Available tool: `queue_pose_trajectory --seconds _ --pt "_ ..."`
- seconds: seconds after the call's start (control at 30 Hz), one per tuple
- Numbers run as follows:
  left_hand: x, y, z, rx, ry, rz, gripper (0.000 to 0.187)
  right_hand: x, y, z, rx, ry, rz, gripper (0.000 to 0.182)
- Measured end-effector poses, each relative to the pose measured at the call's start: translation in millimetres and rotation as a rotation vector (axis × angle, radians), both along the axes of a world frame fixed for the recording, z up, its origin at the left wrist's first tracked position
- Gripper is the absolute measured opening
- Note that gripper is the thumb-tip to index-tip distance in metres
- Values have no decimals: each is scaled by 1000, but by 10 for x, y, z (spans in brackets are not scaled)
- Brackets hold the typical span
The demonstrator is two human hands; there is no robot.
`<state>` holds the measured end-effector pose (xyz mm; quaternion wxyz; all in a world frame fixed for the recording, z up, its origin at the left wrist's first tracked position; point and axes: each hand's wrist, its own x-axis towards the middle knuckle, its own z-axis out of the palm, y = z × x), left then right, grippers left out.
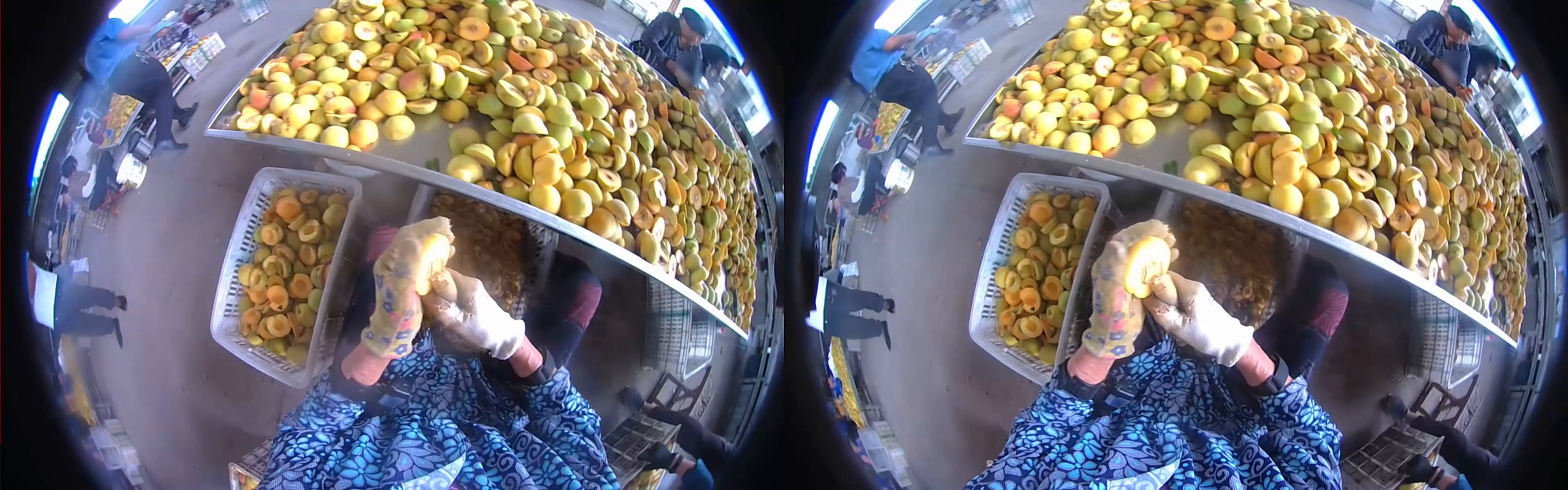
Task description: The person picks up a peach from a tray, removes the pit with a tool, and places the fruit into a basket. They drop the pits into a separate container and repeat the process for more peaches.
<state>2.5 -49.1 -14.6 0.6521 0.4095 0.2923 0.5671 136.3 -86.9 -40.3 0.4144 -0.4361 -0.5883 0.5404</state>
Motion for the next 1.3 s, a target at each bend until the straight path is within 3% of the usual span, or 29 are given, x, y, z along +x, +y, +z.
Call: queue_pose_trajectory --seconds 0.13,0.2,0.23,0.3,0.37,0.43,0.5,0.57,0.6,0.7,0.73,0.77,0.83,0.87,1.0,1.23,1.3 --pt "-32 10 -61 -27 27 -19 49 16 1 -7 -259 269 81 31" --pt "-71 19 -76 156 390 -34 62 49 -4 57 -343 352 125 28" --pt "-30 27 -60 148 394 -40 62 70 5 100 -418 431 172 25" --pt "72 73 7 119 182 -48 60 153 18 122 -591 597 195 21" --pt "71 126 -19 139 168 -139 68 260 44 155 -720 642 193 26" --pt "145 109 21 -18 -28 -197 77 310 45 86 -700 690 201 28" --pt "143 95 91 -83 -9 -241 86 350 55 56 -707 749 248 29" --pt "158 120 79 -98 -40 -242 76 348 45 11 -730 775 229 29" --pt "169 215 -199 186 393 -53 62 352 49 -16 -716 731 223 27" --pt "106 289 -143 76 322 -121 48 219 63 79 -626 595 121 23" --pt "128 260 19 92 515 -51 38 169 71 119 -547 498 27 24" --pt "157 232 -30 90 516 -60 38 166 66 97 -549 501 18 24" --pt "227 198 -166 -175 197 84 27 158 72 -15 -463 297 96 31" --pt "217 207 -206 -186 173 114 21 109 73 -151 -331 255 79 33" --pt "145 231 -293 -136 167 106 23 100 98 -206 -331 196 99 34" --pt "223 225 -168 6 283 133 21 217 111 -49 -432 401 284 37" --pt "247 231 -240 1 261 136 20 182 128 -96 -130 159 103 35"
